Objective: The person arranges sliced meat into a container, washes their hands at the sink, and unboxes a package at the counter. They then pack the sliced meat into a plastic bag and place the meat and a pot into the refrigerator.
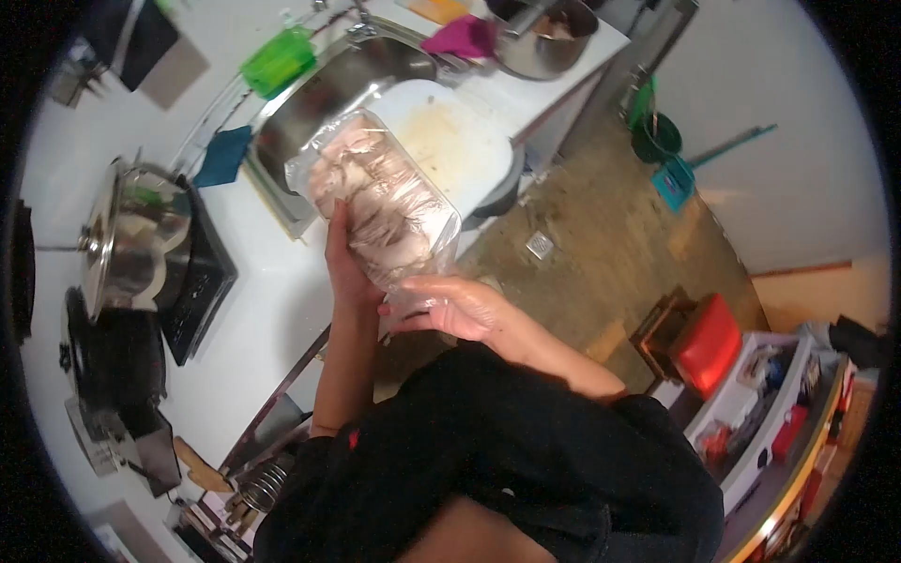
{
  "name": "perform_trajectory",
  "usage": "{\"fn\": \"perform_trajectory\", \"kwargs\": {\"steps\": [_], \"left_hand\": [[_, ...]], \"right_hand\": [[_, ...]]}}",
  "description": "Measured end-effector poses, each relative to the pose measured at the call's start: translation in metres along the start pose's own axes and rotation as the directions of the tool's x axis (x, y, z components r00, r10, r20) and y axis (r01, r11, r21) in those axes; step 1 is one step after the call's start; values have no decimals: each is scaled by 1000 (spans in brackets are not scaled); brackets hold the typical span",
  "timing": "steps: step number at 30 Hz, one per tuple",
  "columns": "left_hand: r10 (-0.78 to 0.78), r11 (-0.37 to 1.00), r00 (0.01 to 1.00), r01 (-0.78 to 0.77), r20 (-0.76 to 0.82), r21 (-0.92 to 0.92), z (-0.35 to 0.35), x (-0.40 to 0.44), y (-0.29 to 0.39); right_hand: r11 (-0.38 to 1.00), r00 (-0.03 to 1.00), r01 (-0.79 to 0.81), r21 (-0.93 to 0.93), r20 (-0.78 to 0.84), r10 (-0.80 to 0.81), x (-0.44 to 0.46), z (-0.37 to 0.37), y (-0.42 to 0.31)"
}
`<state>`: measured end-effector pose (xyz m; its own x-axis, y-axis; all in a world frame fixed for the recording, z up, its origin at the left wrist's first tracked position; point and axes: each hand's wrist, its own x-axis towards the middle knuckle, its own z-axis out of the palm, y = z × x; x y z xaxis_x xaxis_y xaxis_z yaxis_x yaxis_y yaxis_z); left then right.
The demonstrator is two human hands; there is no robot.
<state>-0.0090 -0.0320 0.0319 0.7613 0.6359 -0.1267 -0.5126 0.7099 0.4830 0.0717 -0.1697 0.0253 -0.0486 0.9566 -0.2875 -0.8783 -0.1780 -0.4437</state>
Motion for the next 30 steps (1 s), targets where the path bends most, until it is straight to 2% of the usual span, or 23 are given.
{"fn": "perform_trajectory", "kwargs": {"steps": [1,2,4,5,7,8,9,11,12,13,14,15,16,17,19,20,22,24,26,28,29,30], "left_hand": [[34,999,999,-33,-24,39,-1,3,-10],[19,999,1000,-18,-9,47,-2,4,-16],[-14,997,1000,12,26,70,0,4,-27],[-94,996,993,94,67,6,6,3,-30],[-242,959,955,262,172,-105,23,-1,-36],[-325,931,929,347,175,-113,28,-1,-42],[-403,897,898,426,177,-119,34,-1,-48],[-530,827,820,556,215,-81,46,-6,-64],[-581,795,776,606,247,-34,51,-11,-73],[-629,759,727,650,276,17,57,-16,-82],[-673,722,675,689,302,69,64,-20,-92],[-692,722,672,653,264,228,79,-25,-101],[-725,689,634,672,270,273,92,-27,-114],[-756,655,596,686,272,316,104,-29,-130],[-794,607,555,695,248,387,117,-28,-164],[-821,571,514,722,249,392,124,-27,-181],[-863,506,439,765,252,399,140,-23,-217],[-873,478,449,705,192,523,151,-25,-256],[-873,448,464,641,151,623,170,-30,-292],[-865,427,484,570,132,702,197,-35,-327],[-888,417,441,647,132,638,211,-34,-342],[-876,445,456,641,156,625,219,-29,-353]], "right_hand": [[999,997,36,-7,-62,-36,-3,-1,5],[968,991,-32,-249,-137,-3,-9,-4,4],[731,953,-221,-645,-302,22,-26,-4,-5],[606,954,-151,-781,-277,-118,-36,5,-8],[326,963,49,-944,-42,-267,-49,-15,-1],[152,947,143,-978,90,-309,-57,-23,-1],[392,970,165,-905,76,-232,-67,-26,-6],[784,988,148,-602,132,-86,-89,-34,-21],[713,953,210,-668,303,4,-98,-54,-31],[667,960,250,-702,268,-77,-106,-80,-24],[638,971,226,-736,222,-87,-114,-111,-21],[610,980,198,-767,175,-97,-122,-142,-18],[727,965,247,-641,235,-120,-133,-152,-19],[713,979,204,-671,144,-145,-149,-164,-20],[816,981,187,-547,63,-183,-192,-155,-36],[900,978,210,-382,75,-196,-223,-137,-49],[961,969,240,-135,86,-230,-275,-143,-62],[963,959,269,-5,89,-267,-325,-174,-72],[967,962,256,1,-99,-255,-360,-196,-75],[956,917,287,55,-305,-257,-385,-204,-78],[957,883,255,-138,-369,-289,-397,-211,-81],[954,851,289,-83,-433,-296,-406,-208,-89]]}}
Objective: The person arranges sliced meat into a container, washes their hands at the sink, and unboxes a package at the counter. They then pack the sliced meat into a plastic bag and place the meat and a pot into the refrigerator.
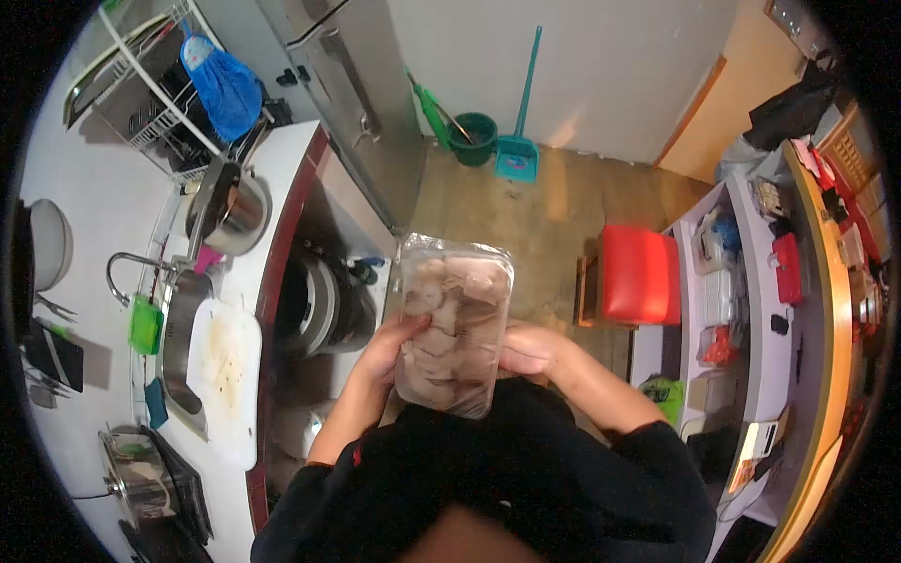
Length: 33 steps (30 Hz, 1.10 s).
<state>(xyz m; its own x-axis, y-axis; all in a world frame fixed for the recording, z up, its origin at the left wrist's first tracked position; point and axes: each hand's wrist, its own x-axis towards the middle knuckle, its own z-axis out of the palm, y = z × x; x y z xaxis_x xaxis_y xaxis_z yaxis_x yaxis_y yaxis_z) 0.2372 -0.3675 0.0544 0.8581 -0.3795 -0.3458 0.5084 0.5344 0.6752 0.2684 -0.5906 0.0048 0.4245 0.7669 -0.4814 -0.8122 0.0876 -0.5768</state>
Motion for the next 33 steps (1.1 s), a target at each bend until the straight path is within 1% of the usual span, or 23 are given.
{"fn": "perform_trajectory", "kwargs": {"steps": [2,3,4,5,6,7,8,9,10,12,13,16,17,19,20,21,22,24,25,28,31,33], "left_hand": [[72,997,997,-72,7,-37,4,29,5],[159,982,987,-157,14,-109,12,41,14],[222,972,974,-226,-52,-66,15,53,24],[280,959,953,-284,-118,-17,14,64,35],[329,944,927,-328,-182,36,12,76,44],[486,872,854,-461,-183,164,10,93,50],[626,769,764,-570,-156,289,5,110,56],[667,732,730,-606,-148,313,2,124,63],[651,749,746,-600,-140,281,-3,137,67],[617,781,778,-587,-117,214,-13,165,77],[580,810,806,-555,-116,191,-15,177,82],[474,861,877,-445,-74,245,-25,216,102],[450,878,892,-431,-51,210,-31,233,112],[356,929,934,-350,-33,120,-36,259,138],[310,949,950,-307,-32,74,-41,268,151],[279,955,960,-278,9,103,-50,276,164],[305,944,952,-300,-21,137,-55,287,174],[363,917,927,-340,-88,207,-65,307,189],[395,898,918,-376,-43,230,-75,318,197],[299,954,947,-298,-118,24,-98,342,209],[344,925,909,-371,-236,-85,-93,354,225],[343,904,873,-408,-347,-132,-109,363,229]], "right_hand": [[993,990,12,114,-139,4,-13,2,-24],[984,989,-3,179,-146,30,-6,-16,-22],[943,993,-100,316,87,77,2,-38,-13],[875,944,-226,428,317,89,11,-61,-1],[779,847,-370,506,527,60,17,-75,3],[746,774,-418,519,633,-8,25,-65,-6],[768,813,-372,522,582,-2,30,-54,-18],[795,851,-318,517,524,0,31,-39,-45],[825,888,-259,503,460,-1,38,-35,-71],[844,939,-105,525,332,-90,63,-46,-114],[845,955,-29,534,265,-135,75,-53,-131],[923,987,82,376,97,-128,113,-78,-180],[882,967,44,469,201,-155,125,-84,-194],[788,888,-80,611,403,-222,151,-91,-227],[822,936,-41,568,310,-167,161,-93,-241],[858,970,-11,514,213,-115,170,-93,-255],[895,991,13,446,115,-72,181,-95,-273],[927,986,105,359,84,-144,206,-98,-299],[936,981,145,321,72,-177,218,-100,-309],[947,977,122,299,134,-168,252,-115,-338],[960,974,-13,279,221,-51,279,-122,-374],[999,989,-41,16,143,39,300,-115,-400]]}}
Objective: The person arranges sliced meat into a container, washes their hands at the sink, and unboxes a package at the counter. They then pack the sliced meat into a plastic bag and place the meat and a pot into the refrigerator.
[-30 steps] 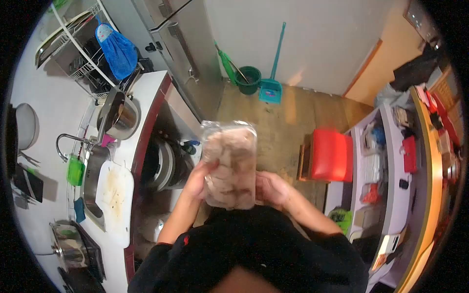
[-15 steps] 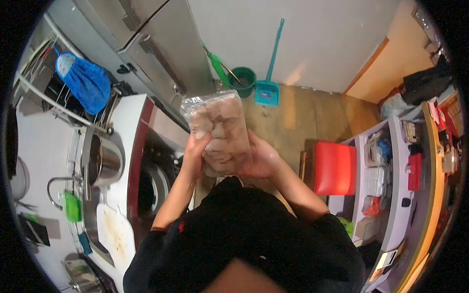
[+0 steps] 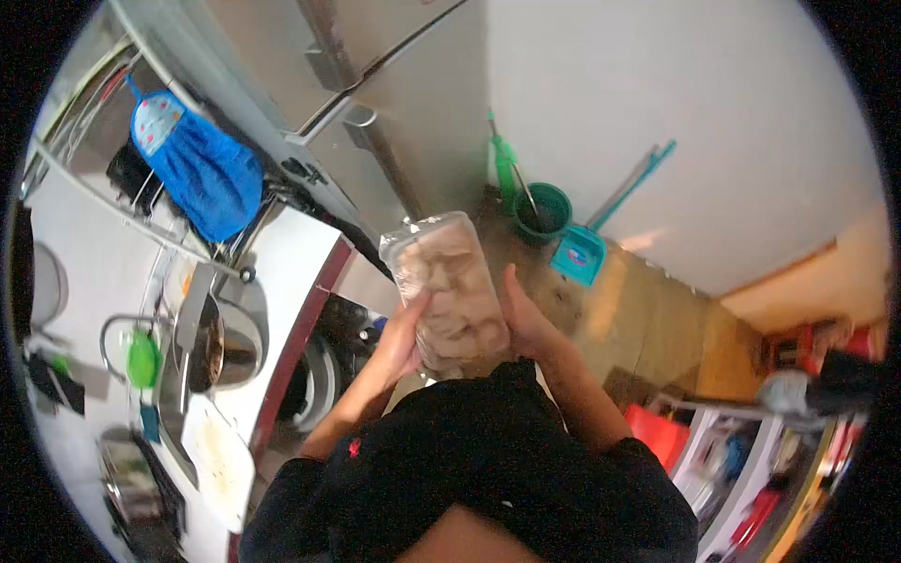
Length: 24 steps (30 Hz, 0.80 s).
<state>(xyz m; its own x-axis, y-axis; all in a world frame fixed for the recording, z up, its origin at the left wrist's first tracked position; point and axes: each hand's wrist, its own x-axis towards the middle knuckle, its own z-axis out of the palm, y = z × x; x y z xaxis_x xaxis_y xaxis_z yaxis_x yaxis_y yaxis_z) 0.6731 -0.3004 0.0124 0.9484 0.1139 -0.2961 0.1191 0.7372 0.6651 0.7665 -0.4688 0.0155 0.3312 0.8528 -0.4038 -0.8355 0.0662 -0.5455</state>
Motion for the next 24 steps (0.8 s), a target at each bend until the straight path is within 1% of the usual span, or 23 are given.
{"fn": "perform_trajectory", "kwargs": {"steps": [1,2,4,5,6,7,8,9,10,11,12,13,15,16,19,20,23,24], "left_hand": [[16,999,998,-19,-64,-39,-7,6,-3],[37,989,989,-57,-145,-140,-15,15,-9],[174,964,946,-220,-274,-150,-7,22,-7],[250,942,905,-310,-343,-132,-3,24,-7],[322,916,865,-388,-384,-106,1,23,-5],[384,887,819,-456,-426,-76,6,20,-3],[437,857,768,-514,-468,-43,12,14,-3],[465,835,736,-550,-491,-33,21,9,-3],[485,808,707,-588,-515,-46,24,3,-7],[508,776,675,-628,-535,-55,28,-2,-11],[525,758,639,-652,-562,-33,34,-7,-13],[540,740,602,-672,-589,-8,40,-14,-18],[562,714,539,-699,-627,40,52,-24,-25],[568,695,494,-717,-659,62,61,-26,-27],[556,702,468,-706,-687,87,71,-33,-37],[540,714,474,-696,-695,80,67,-35,-43],[545,705,425,-698,-723,121,74,-35,-51],[524,714,475,-698,-706,60,72,-37,-52]], "right_hand": [[990,998,-47,-136,-42,42,9,-1,-13],[965,997,-40,-260,-69,23,23,-9,-23],[862,996,-5,-507,-76,-38,69,-34,-44],[708,988,134,-694,34,-154,97,-49,-64],[509,955,277,-815,174,-241,124,-56,-87],[527,949,281,-802,150,-278,134,-34,-111],[553,892,437,-710,262,-369,168,-32,-124],[386,789,553,-738,316,-527,174,-4,-137],[359,772,604,-712,409,-487,194,3,-149],[404,804,572,-714,390,-448,212,19,-157],[436,804,592,-678,457,-381,226,31,-163],[479,743,669,-569,493,-452,250,34,-161],[639,799,593,-490,454,-393,260,37,-157],[625,836,537,-566,457,-304,264,34,-160],[467,817,565,-680,379,-435,279,36,-147],[455,826,547,-702,364,-431,282,36,-146],[501,782,619,-605,412,-468,255,33,-146],[468,820,561,-683,379,-429,242,25,-150]]}}
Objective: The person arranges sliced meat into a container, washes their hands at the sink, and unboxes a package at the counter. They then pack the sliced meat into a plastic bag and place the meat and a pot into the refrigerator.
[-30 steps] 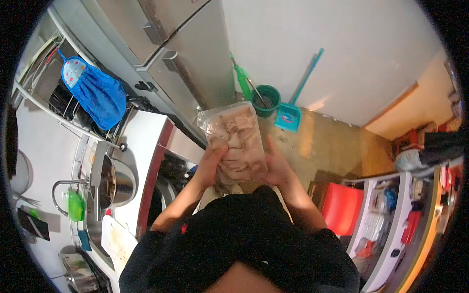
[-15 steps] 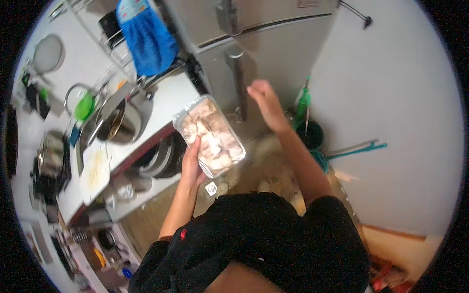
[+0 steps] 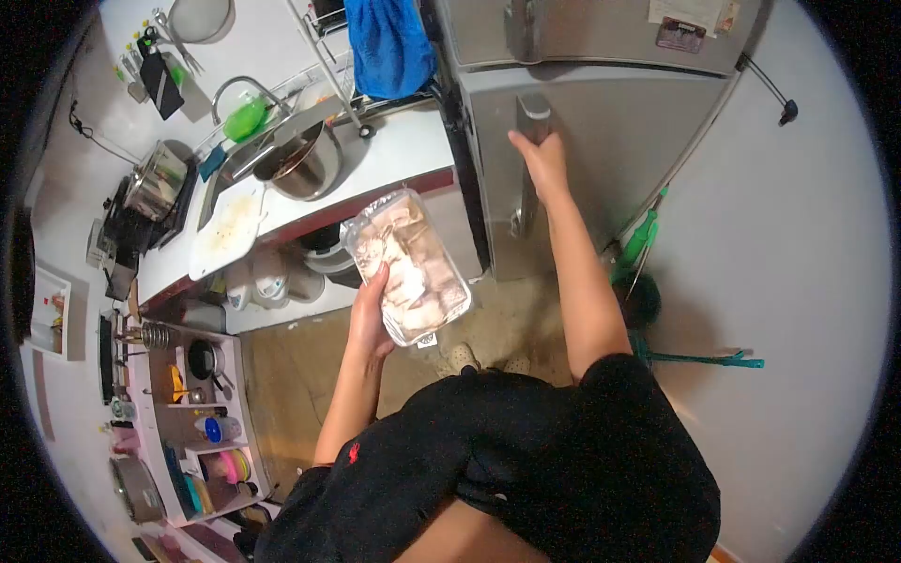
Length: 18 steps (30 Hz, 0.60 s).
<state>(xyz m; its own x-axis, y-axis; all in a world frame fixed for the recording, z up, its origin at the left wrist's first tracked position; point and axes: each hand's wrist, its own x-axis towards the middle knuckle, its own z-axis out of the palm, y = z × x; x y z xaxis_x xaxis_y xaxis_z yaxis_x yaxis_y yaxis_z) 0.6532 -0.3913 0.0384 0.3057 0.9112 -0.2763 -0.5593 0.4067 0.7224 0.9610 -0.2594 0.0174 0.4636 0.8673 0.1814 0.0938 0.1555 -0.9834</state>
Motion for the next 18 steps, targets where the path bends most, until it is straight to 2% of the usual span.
{"fn": "perform_trajectory", "kwargs": {"steps": [2,4,6,7,9,10,11,13,14,16,18], "left_hand": [[-27,1000,999,27,22,0,0,0,-1],[-51,999,998,51,29,0,4,5,-4],[-83,996,995,81,55,26,6,12,-7],[-99,995,992,97,74,39,9,17,-8],[-115,990,991,108,71,86,17,25,-14],[-123,987,990,114,69,110,23,27,-20],[-159,981,983,147,94,125,28,28,-26],[-233,965,961,210,148,157,35,35,-35],[-257,958,952,229,164,171,39,38,-42],[-300,944,934,262,193,199,46,47,-54],[-336,929,920,288,203,234,55,55,-64]], "right_hand": [[999,999,-37,-10,-35,36,-29,-21,2],[997,996,-1,-74,-85,-5,-65,-50,-2],[998,995,58,7,-78,-57,-105,-77,-22],[997,990,-14,-79,-140,3,-123,-93,-29],[998,974,-53,-17,-223,47,-158,-134,-24],[995,948,87,-56,-301,-100,-174,-167,5],[981,969,86,176,-245,-41,-190,-192,1],[996,956,84,-4,-283,-82,-217,-266,40],[972,933,116,203,-359,-37,-228,-288,48],[988,878,152,21,-462,-125,-246,-335,67],[988,819,132,-79,-553,-154,-248,-365,68]]}}
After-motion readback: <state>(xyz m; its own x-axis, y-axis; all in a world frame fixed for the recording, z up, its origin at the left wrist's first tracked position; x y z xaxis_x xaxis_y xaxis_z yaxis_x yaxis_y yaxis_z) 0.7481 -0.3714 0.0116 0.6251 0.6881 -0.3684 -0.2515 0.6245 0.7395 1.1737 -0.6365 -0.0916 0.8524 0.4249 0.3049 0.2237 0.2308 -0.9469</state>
